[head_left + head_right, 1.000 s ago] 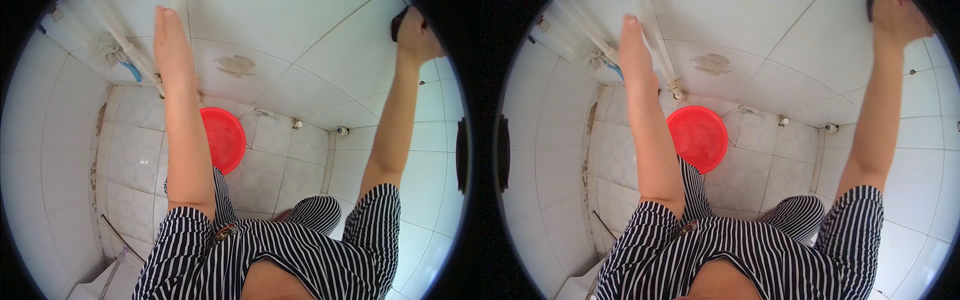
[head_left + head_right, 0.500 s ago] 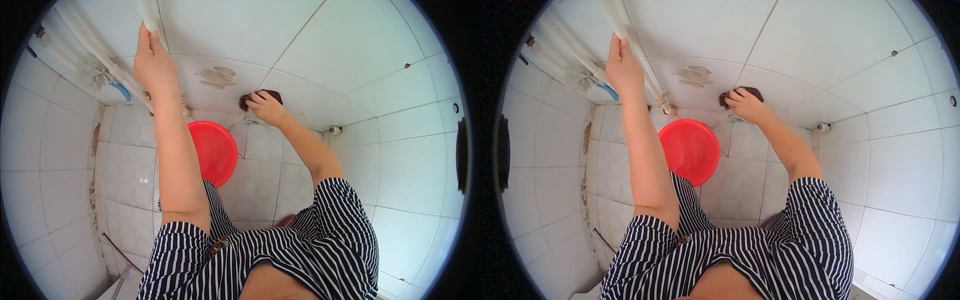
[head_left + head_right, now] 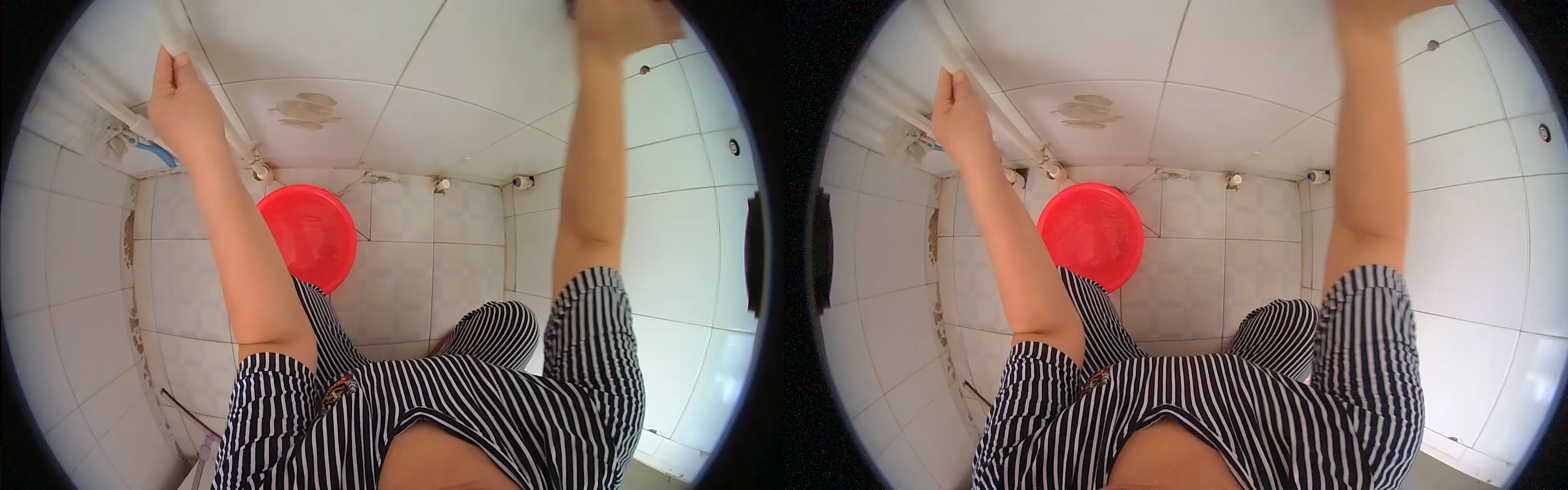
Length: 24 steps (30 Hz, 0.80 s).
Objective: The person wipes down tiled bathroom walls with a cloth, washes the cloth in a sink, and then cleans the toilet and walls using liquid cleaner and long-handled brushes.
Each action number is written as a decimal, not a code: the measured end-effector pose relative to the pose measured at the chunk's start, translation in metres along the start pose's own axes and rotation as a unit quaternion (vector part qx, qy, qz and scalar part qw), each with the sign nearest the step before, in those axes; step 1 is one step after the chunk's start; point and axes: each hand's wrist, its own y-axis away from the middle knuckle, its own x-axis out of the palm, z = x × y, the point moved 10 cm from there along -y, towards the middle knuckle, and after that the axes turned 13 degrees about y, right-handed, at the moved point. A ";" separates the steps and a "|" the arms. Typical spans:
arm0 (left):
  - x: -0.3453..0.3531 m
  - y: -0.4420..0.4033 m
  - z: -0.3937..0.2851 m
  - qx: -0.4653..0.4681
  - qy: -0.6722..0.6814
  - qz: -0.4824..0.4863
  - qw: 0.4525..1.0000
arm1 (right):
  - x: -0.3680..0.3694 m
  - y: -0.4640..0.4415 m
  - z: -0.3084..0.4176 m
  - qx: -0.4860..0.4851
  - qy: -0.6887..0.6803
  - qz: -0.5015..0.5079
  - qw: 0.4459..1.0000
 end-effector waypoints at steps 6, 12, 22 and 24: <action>-0.007 -0.012 0.010 0.031 -0.036 -0.002 0.999 | -0.087 0.182 0.145 -0.046 -0.186 0.169 0.967; -0.003 -0.011 0.004 0.036 -0.038 0.021 0.998 | -0.152 0.362 0.210 -0.242 -0.348 0.404 0.810; -0.009 -0.013 0.005 0.034 -0.112 0.002 0.993 | -0.027 0.066 0.010 -0.181 -0.156 0.074 0.968; -0.008 -0.012 0.003 0.009 -0.125 0.003 0.992 | -0.020 0.018 -0.030 -0.153 0.015 -0.004 0.988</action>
